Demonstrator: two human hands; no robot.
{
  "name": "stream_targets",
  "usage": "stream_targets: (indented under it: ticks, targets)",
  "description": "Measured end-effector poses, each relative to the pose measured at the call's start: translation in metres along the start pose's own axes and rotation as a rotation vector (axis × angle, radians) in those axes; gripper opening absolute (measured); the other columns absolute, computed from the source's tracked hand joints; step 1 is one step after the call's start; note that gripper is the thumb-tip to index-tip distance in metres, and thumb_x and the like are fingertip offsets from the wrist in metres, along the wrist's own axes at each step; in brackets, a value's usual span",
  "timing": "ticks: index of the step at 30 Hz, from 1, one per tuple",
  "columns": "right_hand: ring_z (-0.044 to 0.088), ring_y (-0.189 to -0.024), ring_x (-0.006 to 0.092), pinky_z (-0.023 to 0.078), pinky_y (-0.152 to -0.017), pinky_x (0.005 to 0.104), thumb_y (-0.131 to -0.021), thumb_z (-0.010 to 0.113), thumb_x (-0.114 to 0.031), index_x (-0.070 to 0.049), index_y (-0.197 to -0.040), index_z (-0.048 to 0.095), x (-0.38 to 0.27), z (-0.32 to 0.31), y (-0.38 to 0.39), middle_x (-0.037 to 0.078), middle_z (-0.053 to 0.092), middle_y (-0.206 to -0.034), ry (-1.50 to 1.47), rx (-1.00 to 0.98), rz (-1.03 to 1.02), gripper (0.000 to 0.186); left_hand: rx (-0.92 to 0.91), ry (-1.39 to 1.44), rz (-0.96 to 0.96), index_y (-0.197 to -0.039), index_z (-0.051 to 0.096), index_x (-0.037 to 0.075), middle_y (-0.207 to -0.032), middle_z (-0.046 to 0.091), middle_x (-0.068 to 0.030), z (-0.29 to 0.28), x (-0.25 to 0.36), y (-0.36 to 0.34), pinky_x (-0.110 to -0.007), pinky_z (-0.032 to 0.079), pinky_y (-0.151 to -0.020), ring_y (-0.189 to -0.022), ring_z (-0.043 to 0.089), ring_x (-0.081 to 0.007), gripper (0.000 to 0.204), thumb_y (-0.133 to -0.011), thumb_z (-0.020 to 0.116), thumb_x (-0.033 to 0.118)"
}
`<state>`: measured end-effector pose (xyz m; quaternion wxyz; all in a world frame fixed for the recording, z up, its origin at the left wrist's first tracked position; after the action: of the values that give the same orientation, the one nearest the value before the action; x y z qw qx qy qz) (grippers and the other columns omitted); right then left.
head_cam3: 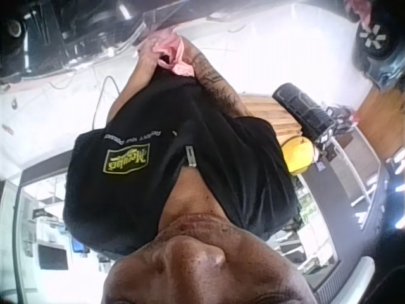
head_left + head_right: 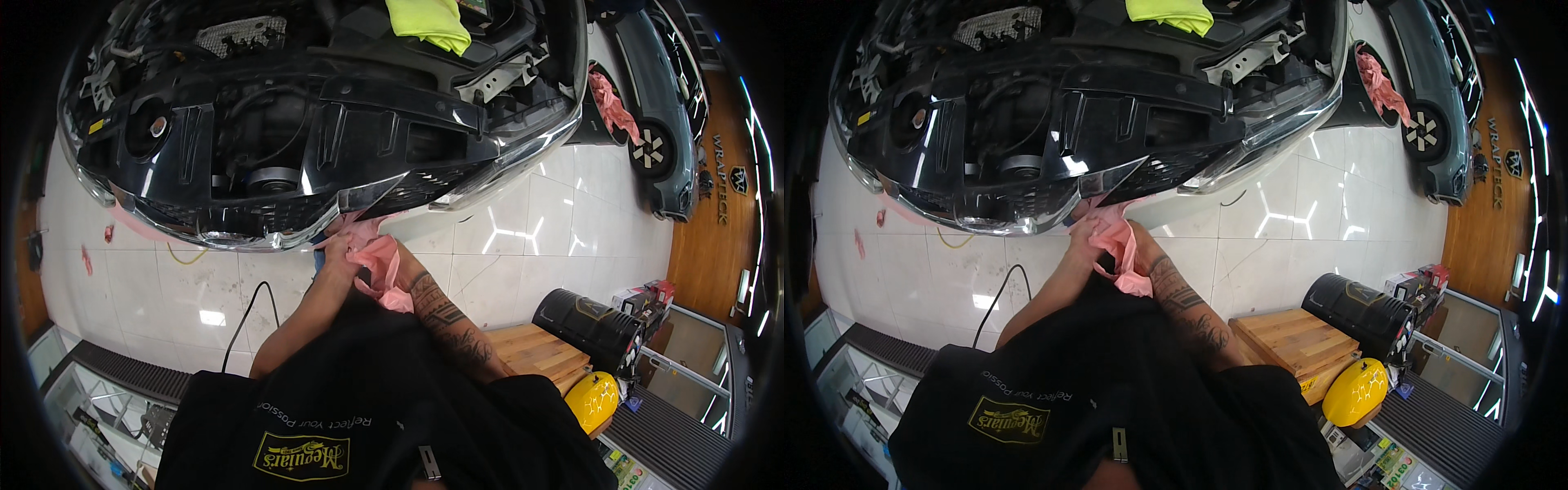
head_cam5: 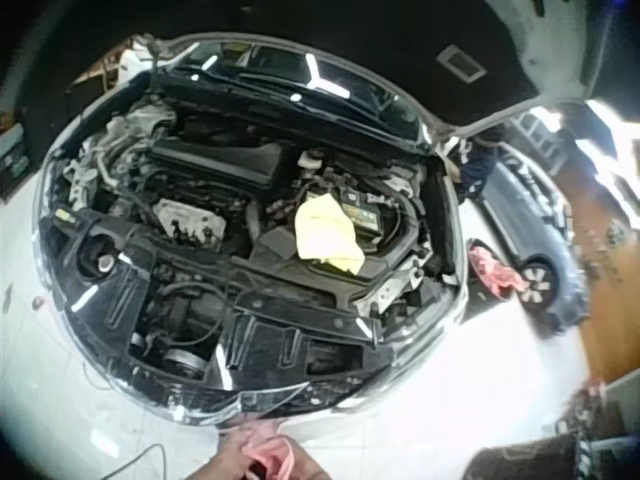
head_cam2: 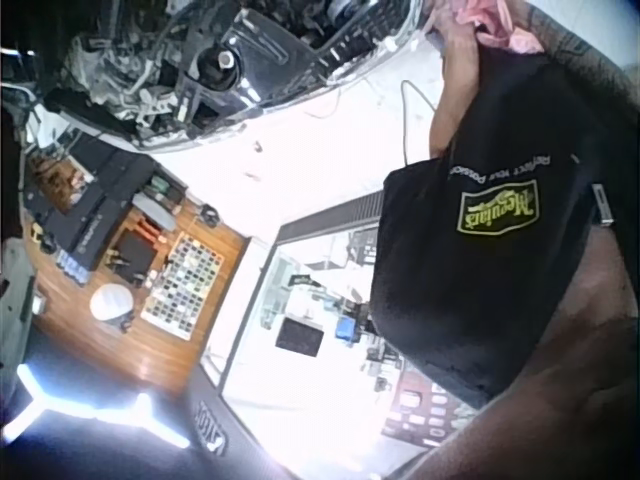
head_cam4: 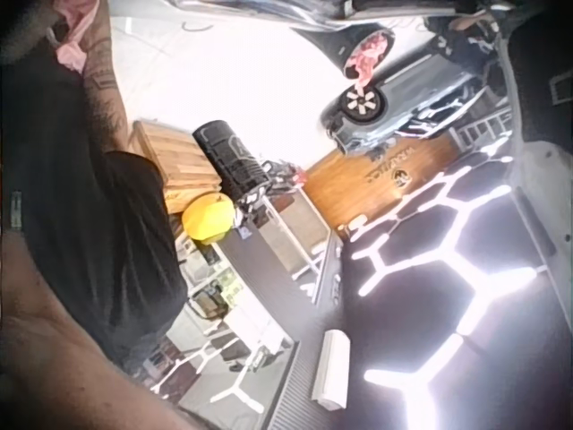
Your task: The person applies a pink vinyl wrap to the front bumper of a white car. They use a pink cloth to smooth the material and a plastic squeegee to press it into the contours of the bumper and grille area.
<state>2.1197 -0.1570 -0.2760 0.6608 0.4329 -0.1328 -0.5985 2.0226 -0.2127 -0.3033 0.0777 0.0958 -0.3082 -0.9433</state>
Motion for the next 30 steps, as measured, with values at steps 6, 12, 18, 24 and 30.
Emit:
stream_targets:
  ticks: [6,12,18,24,30]
  targets:
    - [0.057,-0.089,0.0211,0.047,-0.073,0.0424,-0.094,0.043,-0.028,-0.005,-0.097,0.056,0.012,-0.015,-0.004,0.011,0.059,-0.091,0.157,-0.17,-0.199,0.027,0.201,-0.09,-0.023,-0.123,0.046,-0.004,-0.109,0.058,-0.0215,-0.091,0.003,-0.048,-0.045,0.05,-0.089,-0.101,0.06,-0.0342,0.037,-0.09,0.037,0.011]
    - [0.059,-0.092,0.024,0.049,-0.079,0.0342,-0.094,0.042,-0.033,-0.002,-0.103,0.056,-0.019,0.033,0.032,0.014,0.061,-0.097,-0.144,0.182,0.051,0.035,0.291,-0.34,-0.077,-0.121,0.048,0.0,-0.105,0.061,-0.017,-0.054,0.006,-0.036,-0.042,0.052,-0.085,-0.096,0.062,-0.0312,0.034,-0.096,0.04,0.021]
    - [0.06,-0.094,0.0257,0.053,-0.08,0.0394,-0.095,0.042,-0.035,-0.002,-0.106,0.051,0.002,-0.018,0.0,0.014,0.059,-0.103,0.58,-0.098,-0.407,0.036,0.321,-0.455,0.067,-0.114,0.05,0.001,-0.101,0.062,-0.0154,-0.054,0.008,-0.031,-0.041,0.056,-0.075,-0.089,0.065,-0.0293,0.026,-0.094,0.045,0.018]
    - [0.061,-0.089,0.0247,0.052,-0.079,0.034,-0.093,0.046,-0.029,0.0,-0.104,0.053,0.003,-0.021,0.002,0.014,0.059,-0.099,0.403,-0.139,-0.377,0.033,0.192,-0.292,0.099,-0.112,0.049,-0.003,-0.102,0.061,-0.0205,-0.064,0.0,-0.039,-0.044,0.055,-0.077,-0.091,0.064,-0.0341,0.026,-0.095,0.039,0.013]
    - [0.06,-0.085,0.0232,0.051,-0.074,0.0344,-0.091,0.045,-0.025,-0.001,-0.105,0.053,-0.012,0.007,0.023,0.012,0.059,-0.095,0.144,-0.177,-0.281,0.028,0.188,-0.37,0.125,-0.118,0.04,-0.012,-0.112,0.054,-0.0276,-0.049,-0.001,-0.034,-0.048,0.053,-0.084,-0.098,0.06,-0.0395,0.033,-0.093,0.032,0.008]
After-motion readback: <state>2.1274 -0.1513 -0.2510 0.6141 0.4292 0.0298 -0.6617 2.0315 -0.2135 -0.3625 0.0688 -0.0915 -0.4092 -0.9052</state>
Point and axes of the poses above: each hand's wrist, its own y-axis away from the middle knuckle, its own z-axis out of the palm, x = y × z, the point moved 3 cm from there along -y, towards the middle knuckle
